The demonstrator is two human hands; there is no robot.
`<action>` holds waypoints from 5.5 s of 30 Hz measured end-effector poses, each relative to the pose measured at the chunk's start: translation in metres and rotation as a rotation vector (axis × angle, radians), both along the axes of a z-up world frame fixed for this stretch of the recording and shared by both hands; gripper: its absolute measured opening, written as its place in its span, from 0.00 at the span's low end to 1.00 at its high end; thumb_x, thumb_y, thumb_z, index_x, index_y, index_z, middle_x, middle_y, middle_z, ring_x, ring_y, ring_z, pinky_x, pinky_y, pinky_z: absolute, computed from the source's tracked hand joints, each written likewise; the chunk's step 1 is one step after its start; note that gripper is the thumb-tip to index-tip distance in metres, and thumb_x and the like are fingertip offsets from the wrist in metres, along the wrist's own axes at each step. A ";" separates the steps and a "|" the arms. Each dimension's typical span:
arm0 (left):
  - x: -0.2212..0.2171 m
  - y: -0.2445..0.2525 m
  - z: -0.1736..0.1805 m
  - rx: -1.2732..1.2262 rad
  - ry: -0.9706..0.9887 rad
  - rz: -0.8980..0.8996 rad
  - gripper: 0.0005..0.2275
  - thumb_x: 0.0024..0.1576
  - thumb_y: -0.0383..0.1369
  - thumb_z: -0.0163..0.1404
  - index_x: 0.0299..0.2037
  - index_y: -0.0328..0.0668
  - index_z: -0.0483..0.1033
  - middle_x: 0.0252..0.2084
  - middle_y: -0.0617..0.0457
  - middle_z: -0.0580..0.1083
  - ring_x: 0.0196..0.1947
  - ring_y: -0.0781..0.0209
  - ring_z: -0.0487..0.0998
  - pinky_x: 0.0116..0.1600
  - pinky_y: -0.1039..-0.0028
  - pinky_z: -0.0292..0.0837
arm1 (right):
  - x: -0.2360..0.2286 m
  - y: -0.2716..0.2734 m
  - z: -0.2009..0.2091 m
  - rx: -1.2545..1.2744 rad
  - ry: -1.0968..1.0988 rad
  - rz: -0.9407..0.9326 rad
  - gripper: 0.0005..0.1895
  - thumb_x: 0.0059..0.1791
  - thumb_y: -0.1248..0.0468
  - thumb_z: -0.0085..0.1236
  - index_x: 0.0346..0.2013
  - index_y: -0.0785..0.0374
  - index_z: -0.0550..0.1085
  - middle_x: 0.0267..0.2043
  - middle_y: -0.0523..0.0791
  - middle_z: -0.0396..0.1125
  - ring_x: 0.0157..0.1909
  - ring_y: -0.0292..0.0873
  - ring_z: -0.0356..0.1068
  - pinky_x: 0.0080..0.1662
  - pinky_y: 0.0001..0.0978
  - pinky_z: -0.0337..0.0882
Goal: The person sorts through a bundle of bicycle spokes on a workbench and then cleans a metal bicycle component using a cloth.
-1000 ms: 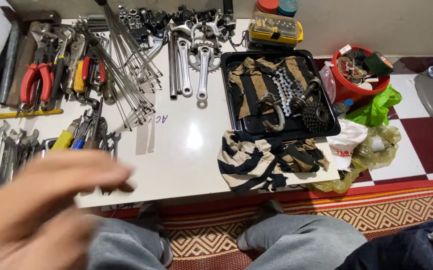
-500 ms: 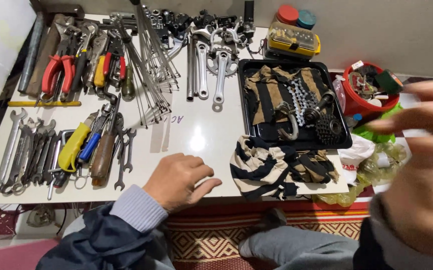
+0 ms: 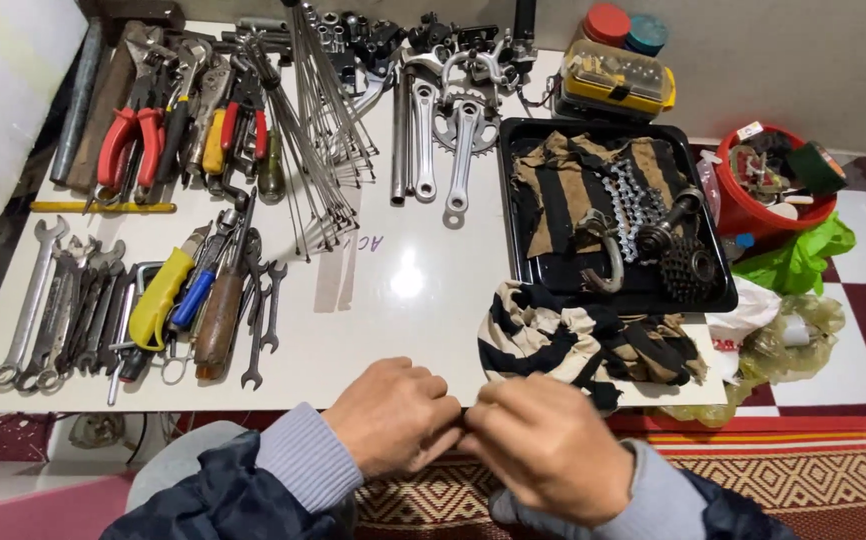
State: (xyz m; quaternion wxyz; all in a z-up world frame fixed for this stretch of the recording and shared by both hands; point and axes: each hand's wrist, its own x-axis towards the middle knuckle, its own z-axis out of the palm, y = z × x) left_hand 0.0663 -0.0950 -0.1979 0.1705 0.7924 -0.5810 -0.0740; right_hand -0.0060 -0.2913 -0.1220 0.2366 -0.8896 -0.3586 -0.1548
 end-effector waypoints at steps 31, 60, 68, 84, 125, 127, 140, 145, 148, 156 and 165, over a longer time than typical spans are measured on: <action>0.013 0.011 -0.012 0.062 0.007 0.079 0.07 0.61 0.40 0.53 0.36 0.49 0.75 0.27 0.53 0.74 0.24 0.50 0.75 0.29 0.59 0.71 | 0.058 -0.133 -0.044 -0.195 0.089 -0.828 0.21 0.49 0.54 0.63 0.52 0.62 0.75 0.36 0.47 0.68 0.27 0.52 0.68 0.23 0.48 0.66; 0.018 0.012 -0.020 0.092 0.027 0.155 0.08 0.61 0.42 0.54 0.36 0.52 0.76 0.26 0.56 0.74 0.24 0.52 0.75 0.29 0.62 0.71 | 0.084 -0.154 -0.061 -0.308 -0.206 -0.846 0.07 0.50 0.56 0.65 0.39 0.52 0.77 0.26 0.41 0.60 0.22 0.44 0.63 0.22 0.38 0.60; 0.019 0.012 -0.022 0.084 0.025 0.149 0.08 0.61 0.42 0.54 0.37 0.51 0.77 0.26 0.56 0.75 0.24 0.52 0.76 0.30 0.62 0.72 | 0.087 -0.145 -0.059 -0.400 -0.220 -0.791 0.08 0.49 0.57 0.65 0.41 0.50 0.76 0.27 0.43 0.61 0.26 0.45 0.65 0.26 0.39 0.64; 0.020 -0.012 0.046 0.032 0.619 0.781 0.23 0.52 0.54 0.52 0.57 0.63 0.77 0.51 0.67 0.81 0.39 0.67 0.84 0.47 0.69 0.78 | 0.084 -0.135 -0.043 -0.410 -0.411 -0.551 0.08 0.56 0.56 0.55 0.41 0.57 0.74 0.25 0.40 0.55 0.24 0.38 0.53 0.27 0.30 0.55; 0.051 -0.027 0.059 -0.855 1.479 1.063 0.21 0.64 0.43 0.45 0.48 0.25 0.76 0.33 0.40 0.77 0.36 0.55 0.80 0.37 0.68 0.84 | 0.062 -0.078 -0.022 0.280 0.505 -0.862 0.23 0.39 0.57 0.72 0.49 0.46 0.79 0.35 0.46 0.73 0.43 0.47 0.74 0.44 0.35 0.71; 0.051 -0.034 0.052 -0.795 1.388 1.044 0.23 0.64 0.46 0.45 0.47 0.25 0.77 0.32 0.39 0.76 0.35 0.55 0.81 0.35 0.69 0.84 | 0.065 -0.063 -0.003 0.459 0.516 -0.939 0.17 0.43 0.54 0.72 0.46 0.37 0.80 0.23 0.38 0.72 0.30 0.36 0.76 0.34 0.22 0.72; 0.035 -0.046 0.065 -0.823 1.373 0.976 0.21 0.63 0.42 0.46 0.34 0.23 0.77 0.20 0.37 0.71 0.21 0.53 0.77 0.17 0.72 0.75 | 0.067 0.008 0.002 0.865 0.536 -0.635 0.06 0.49 0.63 0.57 0.40 0.58 0.76 0.27 0.49 0.74 0.33 0.44 0.73 0.37 0.37 0.73; 0.041 -0.039 0.071 -0.921 1.429 0.962 0.24 0.64 0.44 0.44 0.36 0.20 0.78 0.19 0.38 0.70 0.21 0.54 0.76 0.18 0.73 0.76 | 0.069 -0.013 -0.003 1.427 0.679 -0.750 0.11 0.56 0.61 0.53 0.34 0.64 0.74 0.26 0.51 0.73 0.26 0.41 0.73 0.32 0.32 0.76; 0.046 -0.037 0.067 -0.915 1.402 0.968 0.24 0.64 0.44 0.44 0.38 0.19 0.78 0.19 0.37 0.70 0.19 0.54 0.75 0.18 0.73 0.75 | 0.063 -0.030 -0.018 0.726 0.527 -0.610 0.24 0.53 0.56 0.51 0.60 0.66 0.70 0.54 0.61 0.71 0.60 0.53 0.70 0.59 0.52 0.69; 0.041 -0.042 0.064 -0.680 1.302 0.947 0.25 0.64 0.49 0.42 0.37 0.28 0.79 0.17 0.37 0.74 0.11 0.55 0.73 0.13 0.75 0.72 | 0.076 -0.016 -0.032 0.299 0.098 -0.327 0.19 0.47 0.69 0.55 0.52 0.57 0.77 0.35 0.43 0.72 0.40 0.50 0.75 0.46 0.39 0.75; 0.049 -0.033 0.066 -0.968 1.329 0.950 0.24 0.65 0.46 0.40 0.35 0.28 0.77 0.16 0.39 0.71 0.11 0.55 0.71 0.17 0.75 0.68 | 0.089 -0.010 0.013 1.292 0.645 -0.969 0.08 0.51 0.60 0.59 0.35 0.62 0.74 0.24 0.45 0.67 0.24 0.40 0.67 0.28 0.31 0.70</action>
